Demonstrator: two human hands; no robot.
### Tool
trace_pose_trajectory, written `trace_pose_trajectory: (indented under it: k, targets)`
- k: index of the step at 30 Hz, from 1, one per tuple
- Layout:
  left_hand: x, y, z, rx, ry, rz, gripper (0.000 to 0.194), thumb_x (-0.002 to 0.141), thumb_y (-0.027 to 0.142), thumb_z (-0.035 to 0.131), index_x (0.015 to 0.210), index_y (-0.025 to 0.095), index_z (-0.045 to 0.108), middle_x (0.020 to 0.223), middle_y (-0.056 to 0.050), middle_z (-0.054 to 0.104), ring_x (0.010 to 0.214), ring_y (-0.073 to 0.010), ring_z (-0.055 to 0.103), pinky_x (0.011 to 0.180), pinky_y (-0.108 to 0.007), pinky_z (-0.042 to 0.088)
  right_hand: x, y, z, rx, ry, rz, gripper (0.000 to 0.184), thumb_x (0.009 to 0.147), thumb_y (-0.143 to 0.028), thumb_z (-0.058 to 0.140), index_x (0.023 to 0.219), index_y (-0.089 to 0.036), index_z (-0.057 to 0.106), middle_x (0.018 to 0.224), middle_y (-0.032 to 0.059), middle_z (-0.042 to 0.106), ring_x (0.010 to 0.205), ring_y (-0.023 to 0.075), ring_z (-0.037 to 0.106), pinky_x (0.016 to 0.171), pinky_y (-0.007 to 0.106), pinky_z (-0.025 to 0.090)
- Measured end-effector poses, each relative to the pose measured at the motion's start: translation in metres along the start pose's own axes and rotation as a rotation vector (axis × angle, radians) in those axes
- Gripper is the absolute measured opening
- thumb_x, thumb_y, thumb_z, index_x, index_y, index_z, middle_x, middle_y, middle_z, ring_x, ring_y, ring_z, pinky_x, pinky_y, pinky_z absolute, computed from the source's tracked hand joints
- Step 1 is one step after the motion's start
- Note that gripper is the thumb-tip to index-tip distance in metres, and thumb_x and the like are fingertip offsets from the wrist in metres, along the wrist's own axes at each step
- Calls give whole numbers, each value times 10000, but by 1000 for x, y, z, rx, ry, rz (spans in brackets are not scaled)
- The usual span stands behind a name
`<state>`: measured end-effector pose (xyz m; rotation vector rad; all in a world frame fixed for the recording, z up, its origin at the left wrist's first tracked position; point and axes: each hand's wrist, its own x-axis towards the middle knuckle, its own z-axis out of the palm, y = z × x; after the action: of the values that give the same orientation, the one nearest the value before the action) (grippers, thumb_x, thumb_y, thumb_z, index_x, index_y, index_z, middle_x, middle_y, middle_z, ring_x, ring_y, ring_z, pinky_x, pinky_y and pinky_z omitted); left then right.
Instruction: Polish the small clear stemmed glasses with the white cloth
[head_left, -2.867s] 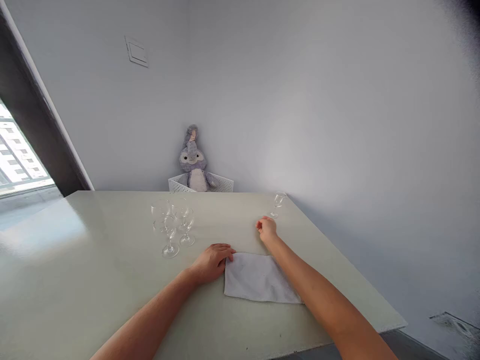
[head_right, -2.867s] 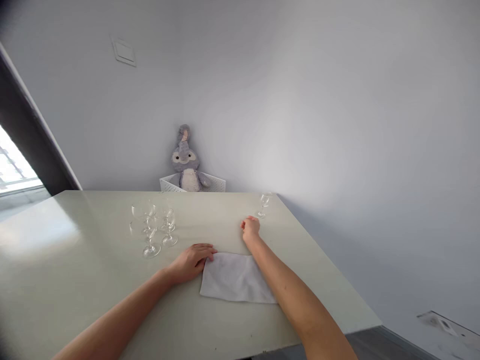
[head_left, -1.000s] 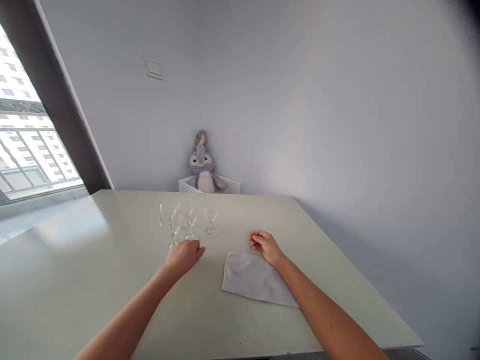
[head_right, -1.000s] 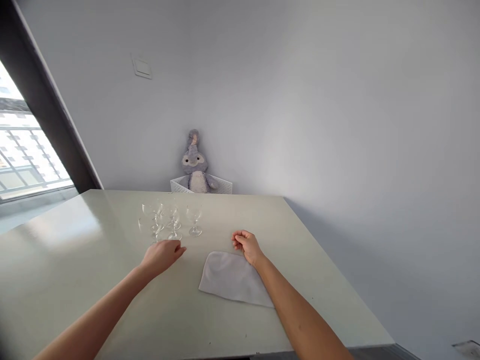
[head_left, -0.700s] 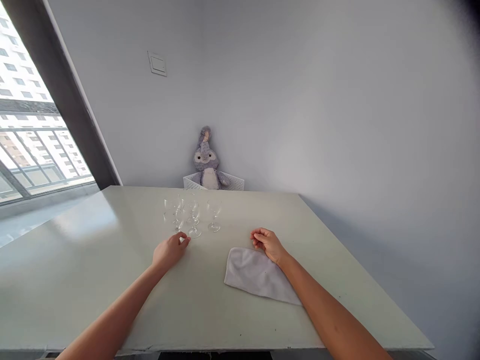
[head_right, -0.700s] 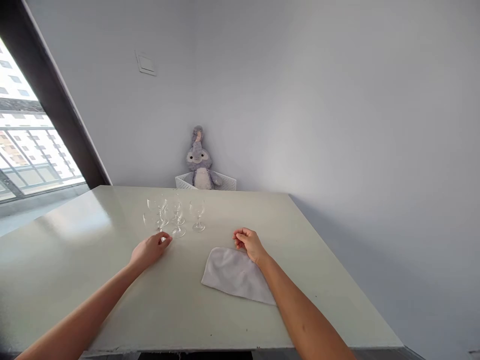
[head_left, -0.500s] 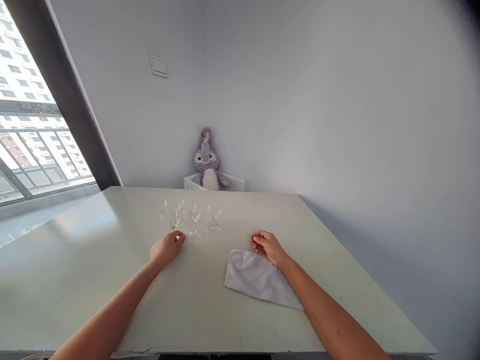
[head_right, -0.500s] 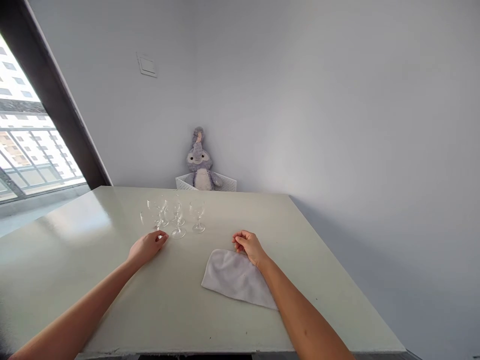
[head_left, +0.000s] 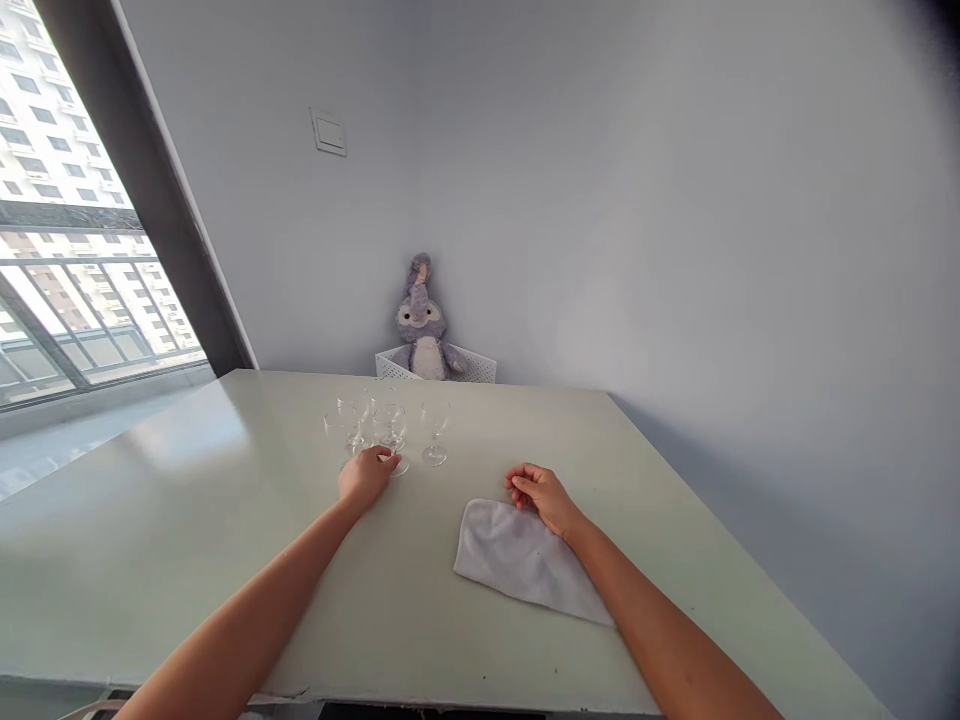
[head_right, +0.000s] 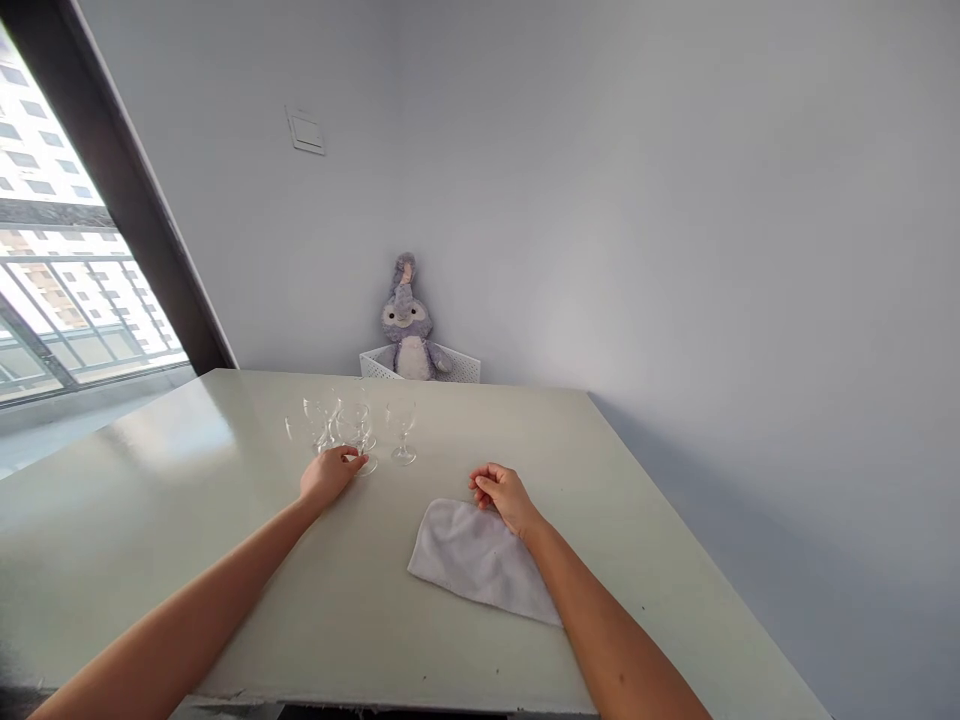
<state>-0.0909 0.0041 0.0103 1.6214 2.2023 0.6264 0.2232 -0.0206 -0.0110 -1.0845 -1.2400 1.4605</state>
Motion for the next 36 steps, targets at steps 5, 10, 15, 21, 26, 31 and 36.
trace_pose_trajectory:
  k: [5, 10, 15, 21, 26, 31, 36]
  targets:
    - [1, -1, -1, -7, 12, -13, 321, 747, 488, 426, 823, 243, 617, 805, -19, 654, 712, -200, 584, 501, -243, 327, -1, 0, 1, -45, -9, -1, 160, 674, -278, 608, 764, -145, 615, 738, 39, 604, 563, 92, 506, 493, 218, 427]
    - [6, -5, -3, -15, 17, 1, 314, 745, 484, 416, 753, 230, 601, 792, -13, 650, 687, -186, 572, 496, -238, 312, -2, -2, 2, -43, 0, 2, 148, 666, -271, 617, 745, -146, 612, 717, 34, 603, 550, 89, 503, 488, 218, 427]
    - [10, -9, -7, -46, -3, 39, 304, 733, 487, 430, 756, 233, 595, 767, 4, 640, 660, -160, 557, 502, -225, 306, -2, -2, 1, -49, -5, -2, 146, 670, -268, 607, 750, -146, 611, 719, 31, 601, 555, 89, 504, 486, 215, 423]
    - [17, -15, -12, -105, -55, 113, 284, 700, 473, 476, 719, 214, 593, 633, 31, 593, 584, -127, 523, 514, -211, 319, -2, 0, 1, -67, -11, 0, 137, 685, -258, 589, 761, -146, 610, 726, 28, 600, 553, 85, 501, 491, 216, 429]
    - [10, -15, -14, -185, -30, 142, 257, 656, 427, 537, 780, 209, 594, 582, 43, 549, 549, -122, 493, 514, -214, 322, -2, -2, 2, -73, -8, -3, 142, 676, -265, 593, 749, -145, 605, 715, 24, 595, 546, 83, 495, 488, 214, 426]
    - [-15, -16, -10, -323, 256, 82, 163, 722, 337, 472, 825, 214, 499, 603, 44, 462, 579, -116, 436, 557, -221, 328, -3, -4, 3, -75, -15, -8, 153, 676, -268, 585, 756, -138, 601, 717, 29, 590, 557, 88, 497, 490, 216, 428]
    - [-16, -26, -8, -495, 571, -118, 247, 756, 237, 392, 1001, 205, 382, 804, 0, 451, 662, -119, 437, 605, -246, 349, -4, -3, 3, -80, -22, -1, 152, 685, -268, 576, 766, -141, 598, 734, 28, 594, 558, 83, 498, 495, 212, 429]
